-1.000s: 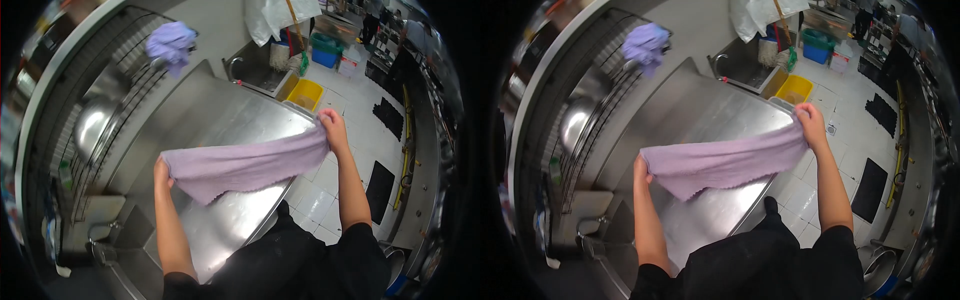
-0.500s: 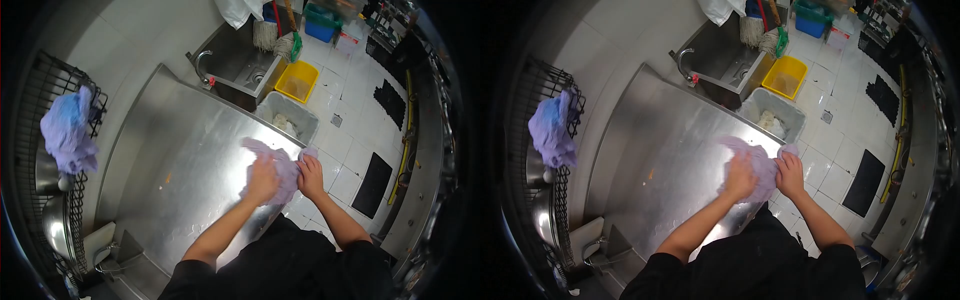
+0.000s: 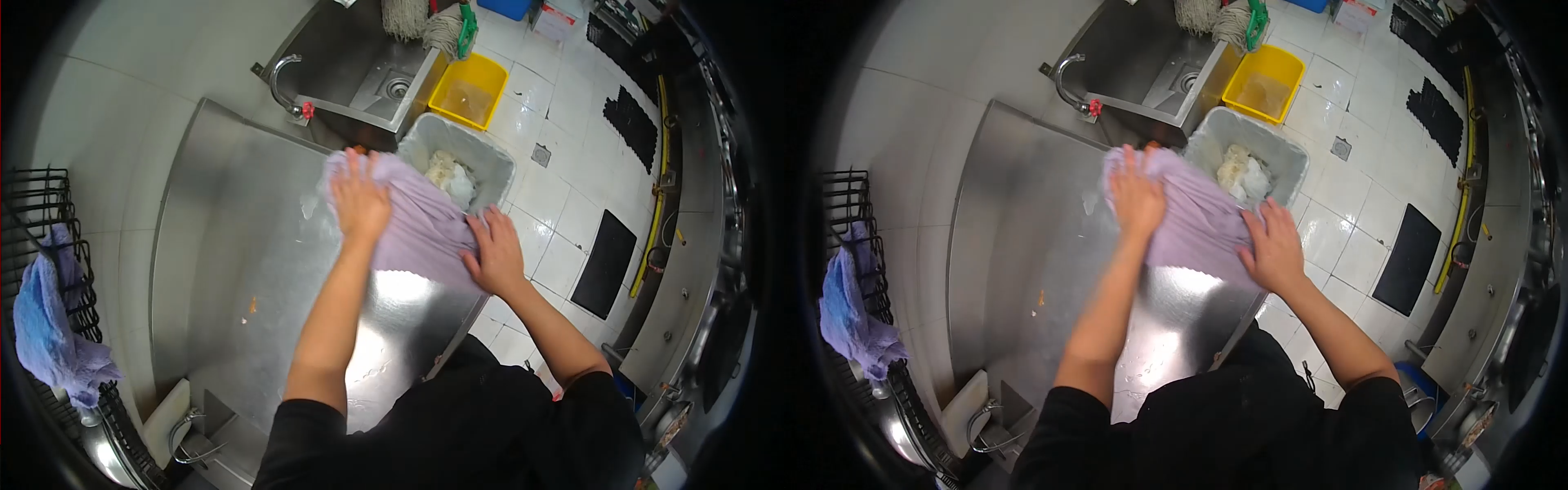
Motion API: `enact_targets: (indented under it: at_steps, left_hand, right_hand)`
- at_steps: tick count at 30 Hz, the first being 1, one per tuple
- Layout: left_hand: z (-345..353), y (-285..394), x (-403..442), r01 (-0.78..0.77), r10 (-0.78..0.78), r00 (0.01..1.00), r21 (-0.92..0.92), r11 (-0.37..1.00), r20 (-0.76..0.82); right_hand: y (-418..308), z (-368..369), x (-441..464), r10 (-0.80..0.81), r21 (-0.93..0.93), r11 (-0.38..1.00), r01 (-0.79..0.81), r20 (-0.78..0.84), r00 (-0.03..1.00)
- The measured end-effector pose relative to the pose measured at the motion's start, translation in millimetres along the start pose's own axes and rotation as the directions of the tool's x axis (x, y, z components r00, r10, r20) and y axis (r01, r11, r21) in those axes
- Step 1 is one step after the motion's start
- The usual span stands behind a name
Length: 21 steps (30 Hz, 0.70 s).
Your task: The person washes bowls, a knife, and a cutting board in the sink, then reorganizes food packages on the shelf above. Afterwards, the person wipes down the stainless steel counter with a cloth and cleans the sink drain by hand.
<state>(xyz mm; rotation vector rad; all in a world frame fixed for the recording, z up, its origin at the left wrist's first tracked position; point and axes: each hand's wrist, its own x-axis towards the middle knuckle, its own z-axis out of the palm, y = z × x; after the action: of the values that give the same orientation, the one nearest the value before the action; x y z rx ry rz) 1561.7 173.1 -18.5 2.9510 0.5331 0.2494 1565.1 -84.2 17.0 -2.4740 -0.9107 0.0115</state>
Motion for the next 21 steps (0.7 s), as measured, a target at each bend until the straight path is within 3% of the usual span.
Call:
enact_targets:
  at_steps: [1, 3, 6, 13, 15, 18, 21]
  left_hand:
    - [0, -15, 13, 0.059, -0.059, 0.998, -0.006, 0.998, -0.012]
    - [0, -47, 34, 0.155, -0.154, 0.987, 0.016, 0.988, -0.05]
    - [-2, -95, 60, 0.219, -0.213, 0.973, 0.067, 0.974, -0.086]
    - [-6, -193, 113, 0.319, -0.312, 0.947, 0.109, 0.941, -0.072]
    - [-5, -213, 130, 0.382, -0.38, 0.924, 0.083, 0.92, -0.038]
    - [8, -234, 139, 0.356, -0.346, 0.933, 0.124, 0.926, -0.098]
    - [-7, -213, 134, 0.384, -0.377, 0.923, 0.104, 0.918, -0.079]
  right_hand:
    - [-8, -5, 8, 0.0, -0.002, 1.0, 0.0, 0.006, 1.0]
    - [-18, -10, 19, -0.155, -0.012, 0.987, 0.16, 0.177, 0.972]
    - [-14, -3, 22, -0.161, -0.032, 0.984, 0.175, 0.257, 0.953]
    - [-14, 4, 44, -0.22, 0.076, 0.976, 0.206, 0.312, 0.924]
    - [-7, 7, 39, -0.268, -0.052, 0.952, 0.3, 0.323, 0.908]
    - [-9, 14, 37, -0.252, -0.054, 0.959, 0.279, 0.297, 0.921]
    - [-11, 13, 40, -0.247, -0.112, 0.95, 0.292, 0.307, 0.919]
